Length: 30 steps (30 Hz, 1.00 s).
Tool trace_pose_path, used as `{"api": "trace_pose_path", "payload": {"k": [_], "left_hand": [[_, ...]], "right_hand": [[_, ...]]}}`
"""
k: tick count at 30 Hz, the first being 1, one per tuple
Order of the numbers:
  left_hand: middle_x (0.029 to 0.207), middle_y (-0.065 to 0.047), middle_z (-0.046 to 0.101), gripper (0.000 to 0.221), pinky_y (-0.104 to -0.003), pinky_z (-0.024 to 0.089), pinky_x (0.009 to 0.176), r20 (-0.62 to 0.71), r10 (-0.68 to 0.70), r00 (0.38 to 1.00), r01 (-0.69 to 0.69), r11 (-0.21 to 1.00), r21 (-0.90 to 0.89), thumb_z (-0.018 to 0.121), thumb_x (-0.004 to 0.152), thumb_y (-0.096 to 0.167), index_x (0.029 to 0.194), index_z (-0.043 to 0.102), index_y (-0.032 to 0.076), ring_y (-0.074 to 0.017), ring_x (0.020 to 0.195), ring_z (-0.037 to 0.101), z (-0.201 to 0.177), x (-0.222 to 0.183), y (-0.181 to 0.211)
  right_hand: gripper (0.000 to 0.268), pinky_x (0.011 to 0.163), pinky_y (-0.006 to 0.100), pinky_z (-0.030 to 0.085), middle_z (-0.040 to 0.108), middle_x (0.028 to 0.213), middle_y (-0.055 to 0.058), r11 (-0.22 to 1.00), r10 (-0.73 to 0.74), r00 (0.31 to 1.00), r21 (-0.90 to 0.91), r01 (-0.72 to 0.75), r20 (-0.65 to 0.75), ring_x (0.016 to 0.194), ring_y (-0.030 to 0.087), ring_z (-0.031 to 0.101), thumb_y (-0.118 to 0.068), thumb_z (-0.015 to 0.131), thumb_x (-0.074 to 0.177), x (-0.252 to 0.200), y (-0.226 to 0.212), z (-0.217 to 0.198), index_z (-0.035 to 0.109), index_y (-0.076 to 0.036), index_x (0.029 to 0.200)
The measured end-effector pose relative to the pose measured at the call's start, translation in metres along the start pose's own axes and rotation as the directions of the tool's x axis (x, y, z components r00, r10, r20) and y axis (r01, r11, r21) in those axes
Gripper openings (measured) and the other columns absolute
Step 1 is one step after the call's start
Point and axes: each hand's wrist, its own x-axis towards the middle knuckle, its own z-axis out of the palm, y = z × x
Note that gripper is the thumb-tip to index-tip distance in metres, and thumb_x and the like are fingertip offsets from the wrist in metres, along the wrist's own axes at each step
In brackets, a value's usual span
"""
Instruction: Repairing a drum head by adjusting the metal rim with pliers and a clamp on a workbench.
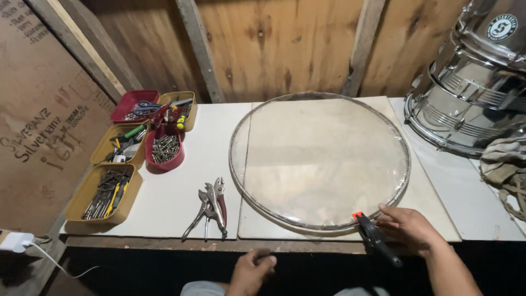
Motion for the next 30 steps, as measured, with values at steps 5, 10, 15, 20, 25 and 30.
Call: {"api": "trace_pose_path", "payload": {"k": [5, 10, 15, 20, 25, 30], "left_hand": [[0.104, -0.004, 0.084, 0.046, -0.027, 0.059, 0.090, -0.179, 0.189, 0.966, -0.131, 0.947, 0.293, 0.076, 0.077, 0.039, 0.116, 0.080, 0.015, -0.0141, 0.097, 0.078, -0.030, 0.008, 0.022], [0.110, -0.015, 0.072, 0.046, -0.049, 0.051, 0.096, -0.389, 0.477, 0.788, -0.163, 0.771, 0.615, 0.070, 0.082, 0.043, 0.115, 0.070, 0.011, -0.0368, 0.105, 0.068, -0.065, 0.015, 0.073], [0.160, -0.021, 0.031, 0.124, -0.062, 0.029, 0.118, -0.434, -0.037, 0.900, 0.375, 0.570, 0.731, 0.078, 0.071, 0.080, 0.158, 0.023, 0.010, -0.0404, 0.148, 0.030, -0.091, 0.008, 0.154], [0.149, -0.016, 0.046, 0.089, -0.051, 0.041, 0.114, -0.419, -0.042, 0.907, 0.385, 0.488, 0.784, 0.082, 0.070, 0.056, 0.142, 0.052, 0.013, -0.0347, 0.140, 0.044, -0.106, 0.009, 0.171], [0.089, -0.011, 0.082, 0.043, -0.032, 0.050, 0.076, -0.282, -0.065, 0.957, 0.204, 0.841, 0.501, 0.078, 0.071, 0.039, 0.095, 0.085, 0.004, -0.0220, 0.082, 0.073, -0.156, 0.033, 0.159], [0.095, -0.017, 0.067, 0.028, -0.052, 0.055, 0.076, -0.020, 0.009, 1.000, -0.018, 0.863, -0.505, 0.067, 0.089, 0.028, 0.109, 0.064, 0.008, -0.0373, 0.091, 0.068, -0.185, 0.014, 0.133]], "right_hand": [[0.051, 0.091, 0.043, 0.052, 0.070, 0.122, 0.019, 0.848, -0.363, 0.884, -0.498, 0.183, -0.294, 0.101, 0.035, 0.071, -0.029, 0.072, 0.090, -0.067, -0.011, 0.020, 0.068, -0.004, 0.134], [0.024, 0.070, 0.033, 0.042, 0.060, 0.072, 0.005, 0.673, -0.733, 0.504, -0.598, 0.436, -0.457, 0.072, 0.018, 0.054, -0.034, 0.073, 0.099, -0.096, 0.076, 0.068, 0.070, -0.013, 0.087], [0.057, 0.050, 0.034, 0.041, 0.076, 0.095, 0.027, 0.999, -0.039, 0.990, 0.031, 0.035, 0.136, 0.057, 0.035, 0.062, -0.010, 0.072, 0.088, -0.054, 0.103, 0.130, 0.059, 0.010, 0.140], [0.018, 0.075, 0.041, 0.058, 0.074, 0.103, 0.020, 0.904, -0.036, 0.994, 0.427, -0.013, 0.107, 0.090, 0.033, 0.071, -0.007, 0.075, 0.089, -0.019, 0.112, 0.154, 0.062, -0.001, 0.099], [0.029, 0.069, 0.040, 0.061, 0.068, 0.096, 0.016, 0.839, -0.091, 0.994, 0.542, 0.042, 0.065, 0.087, 0.030, 0.071, -0.001, 0.078, 0.085, -0.005, 0.113, 0.172, 0.057, -0.002, 0.105], [0.026, 0.038, 0.037, 0.042, 0.056, 0.061, 0.012, 0.741, -0.328, 0.938, 0.585, 0.331, -0.115, 0.044, 0.022, 0.050, 0.012, 0.078, 0.078, -0.008, 0.114, 0.188, 0.056, -0.002, 0.076]]}}
